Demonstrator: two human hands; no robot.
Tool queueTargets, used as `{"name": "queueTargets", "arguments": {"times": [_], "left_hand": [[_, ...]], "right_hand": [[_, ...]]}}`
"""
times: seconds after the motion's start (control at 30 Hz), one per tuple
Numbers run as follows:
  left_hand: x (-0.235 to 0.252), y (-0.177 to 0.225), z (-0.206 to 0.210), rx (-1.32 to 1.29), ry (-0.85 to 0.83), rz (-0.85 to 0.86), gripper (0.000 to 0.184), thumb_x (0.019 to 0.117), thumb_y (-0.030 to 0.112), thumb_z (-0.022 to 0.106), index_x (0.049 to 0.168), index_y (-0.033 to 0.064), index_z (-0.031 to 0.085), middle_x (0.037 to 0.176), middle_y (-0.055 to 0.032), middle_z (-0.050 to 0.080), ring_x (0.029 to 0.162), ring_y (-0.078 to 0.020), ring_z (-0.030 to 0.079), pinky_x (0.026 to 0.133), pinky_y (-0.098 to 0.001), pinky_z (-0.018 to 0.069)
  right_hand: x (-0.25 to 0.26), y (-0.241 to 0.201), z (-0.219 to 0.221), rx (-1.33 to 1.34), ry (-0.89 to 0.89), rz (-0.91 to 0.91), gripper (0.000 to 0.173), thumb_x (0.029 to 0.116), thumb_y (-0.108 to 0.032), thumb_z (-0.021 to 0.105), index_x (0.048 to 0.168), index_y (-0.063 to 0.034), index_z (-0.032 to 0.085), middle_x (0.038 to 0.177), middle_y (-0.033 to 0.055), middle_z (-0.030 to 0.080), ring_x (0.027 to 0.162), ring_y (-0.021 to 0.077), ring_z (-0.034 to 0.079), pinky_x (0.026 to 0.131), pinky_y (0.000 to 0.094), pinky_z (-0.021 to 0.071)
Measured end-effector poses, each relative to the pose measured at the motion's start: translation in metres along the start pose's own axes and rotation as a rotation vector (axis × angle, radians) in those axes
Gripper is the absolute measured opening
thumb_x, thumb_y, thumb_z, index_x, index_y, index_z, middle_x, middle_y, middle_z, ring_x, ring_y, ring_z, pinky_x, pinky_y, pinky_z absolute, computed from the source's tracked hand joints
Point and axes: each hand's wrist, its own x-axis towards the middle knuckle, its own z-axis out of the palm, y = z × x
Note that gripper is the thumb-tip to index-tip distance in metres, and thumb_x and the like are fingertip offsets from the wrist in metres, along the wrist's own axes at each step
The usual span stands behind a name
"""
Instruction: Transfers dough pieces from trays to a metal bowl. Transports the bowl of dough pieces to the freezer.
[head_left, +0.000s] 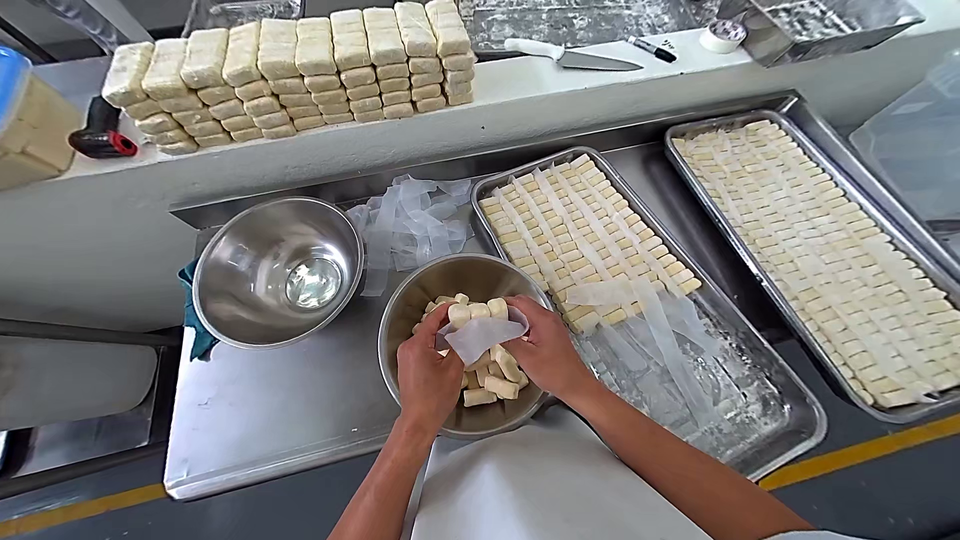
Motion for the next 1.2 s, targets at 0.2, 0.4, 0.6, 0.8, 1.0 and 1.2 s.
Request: {"name": "queueTargets", "arguments": {"times": [0.2, 0.4, 0.6, 0.8, 1.0, 1.2], "left_hand": [[0.005, 0.000, -0.005, -0.113, -0.003, -0.006, 0.036, 0.0929, 0.014, 0.071, 0.126, 0.0034, 0.065, 0.104, -0.0033, 0.074, 0.088, -0.0067, 0.071, 0.080, -0.0266, 0.0605], [0.024, -0.023, -0.026, -0.212, -0.075, -0.188, 0.052, 0.1062, 0.021, 0.042, 0.155, 0.0052, 0.033, 0.137, -0.0134, 0.061, 0.117, -0.0206, 0.066, 0.098, -0.0406, 0.0554], [0.021, -0.006, -0.012, -0.362, -0.339, -0.268, 0.038, 0.1057, 0.016, 0.053, 0.142, 0.0036, 0.055, 0.125, -0.0084, 0.068, 0.111, -0.0155, 0.067, 0.099, -0.0358, 0.0554], [0.019, -0.005, -0.004, -0.350, -0.267, -0.191, 0.042, 0.0981, -0.002, 0.060, 0.140, 0.0028, 0.057, 0.122, -0.0090, 0.070, 0.106, -0.0144, 0.069, 0.093, -0.0312, 0.0576], [0.022, -0.002, -0.010, -0.246, -0.276, -0.146, 0.039, 0.0946, -0.003, 0.062, 0.133, 0.0054, 0.062, 0.112, -0.0068, 0.071, 0.096, -0.0127, 0.069, 0.086, -0.0306, 0.0583], [0.020, 0.002, -0.012, -0.192, -0.249, -0.151, 0.031, 0.0947, -0.005, 0.065, 0.125, 0.0036, 0.066, 0.110, -0.0060, 0.073, 0.096, -0.0110, 0.072, 0.089, -0.0289, 0.0599]], "right_hand": [[0.000, -0.001, -0.001, 0.159, -0.011, 0.122, 0.031, 0.0923, -0.011, 0.072, 0.122, -0.0049, 0.065, 0.104, 0.0053, 0.071, 0.092, 0.0100, 0.069, 0.082, 0.0304, 0.0596], [0.003, 0.004, -0.013, 0.664, -0.097, 0.253, 0.023, 0.1002, -0.012, 0.064, 0.122, -0.0074, 0.062, 0.105, 0.0062, 0.072, 0.088, 0.0180, 0.072, 0.077, 0.0358, 0.0641], [0.012, 0.001, -0.007, 0.479, -0.264, 0.267, 0.034, 0.0981, -0.005, 0.065, 0.131, 0.0000, 0.058, 0.110, 0.0107, 0.070, 0.093, 0.0166, 0.072, 0.085, 0.0343, 0.0628], [0.018, 0.002, -0.009, 0.406, -0.323, 0.220, 0.038, 0.0981, 0.004, 0.059, 0.136, -0.0005, 0.056, 0.116, 0.0089, 0.069, 0.098, 0.0115, 0.070, 0.088, 0.0297, 0.0598], [0.023, 0.001, -0.013, 0.333, -0.376, 0.127, 0.041, 0.0953, 0.002, 0.063, 0.136, -0.0004, 0.057, 0.116, 0.0097, 0.069, 0.100, 0.0114, 0.069, 0.089, 0.0293, 0.0583], [0.022, 0.001, -0.007, 0.066, -0.301, -0.028, 0.039, 0.0948, -0.001, 0.063, 0.134, 0.0007, 0.060, 0.118, 0.0125, 0.069, 0.106, 0.0160, 0.067, 0.094, 0.0343, 0.0562]]}}
